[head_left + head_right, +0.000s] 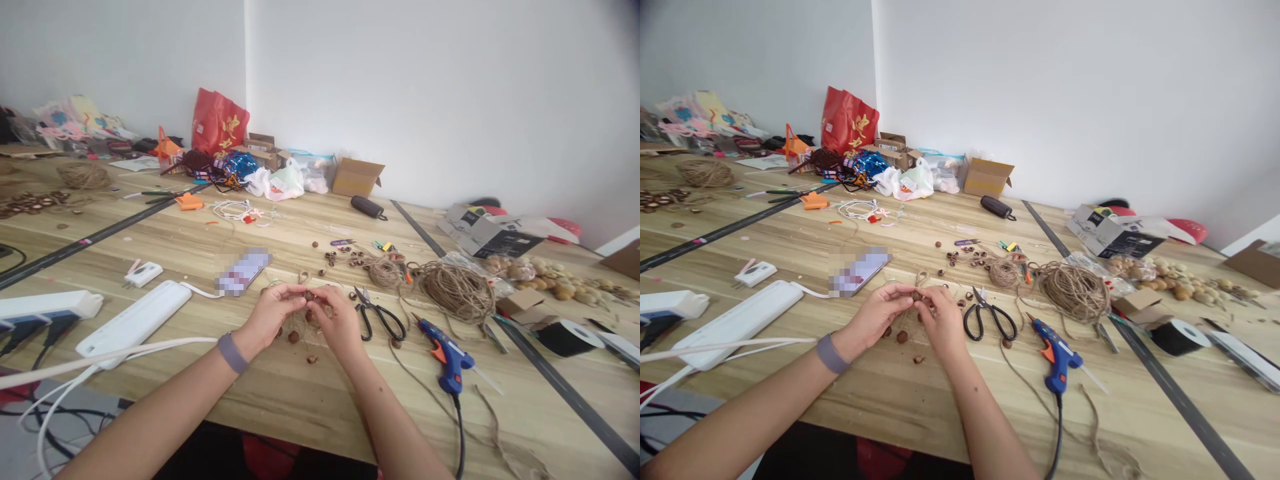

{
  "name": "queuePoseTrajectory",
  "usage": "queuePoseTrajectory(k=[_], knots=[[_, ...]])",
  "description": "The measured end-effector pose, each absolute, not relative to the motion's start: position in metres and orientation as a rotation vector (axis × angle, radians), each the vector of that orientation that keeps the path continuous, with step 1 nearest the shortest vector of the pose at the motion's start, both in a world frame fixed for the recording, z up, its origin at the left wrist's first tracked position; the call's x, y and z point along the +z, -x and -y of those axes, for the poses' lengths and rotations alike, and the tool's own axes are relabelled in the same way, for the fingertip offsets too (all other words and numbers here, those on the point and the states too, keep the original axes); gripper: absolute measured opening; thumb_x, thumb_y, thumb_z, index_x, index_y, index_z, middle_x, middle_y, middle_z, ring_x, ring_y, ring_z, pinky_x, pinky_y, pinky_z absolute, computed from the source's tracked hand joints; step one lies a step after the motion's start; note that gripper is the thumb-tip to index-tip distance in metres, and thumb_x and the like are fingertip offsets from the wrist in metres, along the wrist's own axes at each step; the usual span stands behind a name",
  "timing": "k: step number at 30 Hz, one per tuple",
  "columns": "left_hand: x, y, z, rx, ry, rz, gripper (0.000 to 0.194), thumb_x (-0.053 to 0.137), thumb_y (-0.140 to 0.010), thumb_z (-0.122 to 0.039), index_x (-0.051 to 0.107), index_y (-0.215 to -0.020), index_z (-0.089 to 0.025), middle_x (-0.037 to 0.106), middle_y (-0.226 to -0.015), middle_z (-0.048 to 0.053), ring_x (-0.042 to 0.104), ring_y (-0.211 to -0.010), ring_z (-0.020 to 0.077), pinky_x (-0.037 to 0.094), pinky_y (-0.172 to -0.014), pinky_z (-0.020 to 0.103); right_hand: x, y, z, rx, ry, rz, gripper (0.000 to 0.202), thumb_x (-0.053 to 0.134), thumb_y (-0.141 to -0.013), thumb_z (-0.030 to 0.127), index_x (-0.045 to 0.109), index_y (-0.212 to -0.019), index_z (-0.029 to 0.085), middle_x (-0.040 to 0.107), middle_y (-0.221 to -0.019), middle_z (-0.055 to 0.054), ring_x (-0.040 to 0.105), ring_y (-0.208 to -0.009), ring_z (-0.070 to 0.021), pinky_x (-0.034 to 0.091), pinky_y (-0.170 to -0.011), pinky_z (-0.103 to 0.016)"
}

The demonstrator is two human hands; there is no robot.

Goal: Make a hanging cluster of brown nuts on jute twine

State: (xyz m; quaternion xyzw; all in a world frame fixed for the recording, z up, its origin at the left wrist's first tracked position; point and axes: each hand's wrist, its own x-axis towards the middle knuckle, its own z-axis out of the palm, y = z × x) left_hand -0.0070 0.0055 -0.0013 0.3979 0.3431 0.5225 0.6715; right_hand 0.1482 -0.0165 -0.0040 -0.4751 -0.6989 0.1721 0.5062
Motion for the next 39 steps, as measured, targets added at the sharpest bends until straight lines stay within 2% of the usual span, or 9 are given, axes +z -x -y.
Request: queuePoseTrajectory(k=[4,11,15,24,28,36,39], knots=[[0.0007,0.0071,-0.0042,1.2,-1.038,-0.826,0.033,0.082,-0.058,-0.02,0.075,-0.09,-0.016,0.076,-0.091,0.006,0.069,-0.091,0.0225,0.052,-0.087,0.037,-0.0074,-0.1451,0.0159,0.542,1.124,1.586,0.019,0.064,-0.08,0.02,0.07,-0.097,0.025,0.069,-0.093,-0.006,0.066,-0.086,-0.0204,0.057,-0.08,-0.036],[-0.0005,0.0079,-0.0044,1.216,-1.172,-0.837,0.025,0.077,-0.064,-0.021,0.072,-0.087,-0.018,0.075,-0.091,0.006,0.07,-0.092,0.0226,0.053,-0.09,0.039,-0.0095,-0.1417,0.015,0.874,1.068,1.385,0.02,0.066,-0.077,0.031,0.066,-0.096,0.023,0.074,-0.091,-0.005,0.071,-0.084,-0.0198,0.06,-0.078,-0.035],[0.0001,0.0088,-0.0035,1.219,-1.219,-0.878,0.021,0.076,-0.065,-0.022,0.072,-0.085,-0.018,0.075,-0.091,0.006,0.069,-0.088,0.0217,0.054,-0.086,0.038,-0.0084,-0.142,0.0151,0.891,1.067,1.344,0.02,0.069,-0.075,0.034,0.066,-0.091,0.023,0.074,-0.087,-0.005,0.072,-0.082,-0.02,0.06,-0.077,-0.034],[-0.0011,0.0072,-0.0033,1.219,-1.167,-0.859,0.023,0.081,-0.061,-0.026,0.071,-0.08,-0.017,0.075,-0.09,0.007,0.068,-0.092,0.0235,0.052,-0.088,0.038,-0.0113,-0.1444,0.0136,0.951,1.066,1.294,0.026,0.075,-0.071,0.036,0.065,-0.091,0.023,0.074,-0.088,-0.004,0.072,-0.084,-0.0204,0.06,-0.074,-0.033],[0.0013,0.008,-0.0023,1.214,-1.221,-0.869,0.024,0.079,-0.065,-0.026,0.071,-0.085,-0.017,0.075,-0.09,0.006,0.069,-0.088,0.0222,0.054,-0.085,0.037,-0.0102,-0.1458,0.0135,1.067,1.087,1.244,0.028,0.075,-0.07,0.039,0.068,-0.093,0.023,0.074,-0.087,-0.004,0.07,-0.08,-0.0204,0.059,-0.068,-0.032],[0.0016,0.0095,-0.0047,1.238,-1.266,-0.967,0.021,0.074,-0.069,-0.025,0.071,-0.089,-0.018,0.075,-0.091,0.006,0.069,-0.088,0.0214,0.053,-0.082,0.034,-0.0056,-0.1439,0.0152,1.384,0.936,0.887,0.028,0.081,-0.063,0.033,0.072,-0.087,0.022,0.074,-0.085,-0.003,0.072,-0.084,-0.0198,0.058,-0.09,-0.04],[-0.0018,0.0104,-0.0073,1.192,-1.263,-1.022,0.026,0.073,-0.069,-0.022,0.071,-0.095,-0.018,0.074,-0.086,0.005,0.068,-0.078,0.0198,0.052,-0.073,0.031,-0.0041,-0.1438,0.016,1.441,0.909,0.87,0.028,0.081,-0.063,0.031,0.071,-0.088,0.022,0.075,-0.084,-0.004,0.073,-0.088,-0.0219,0.057,-0.091,-0.042]])
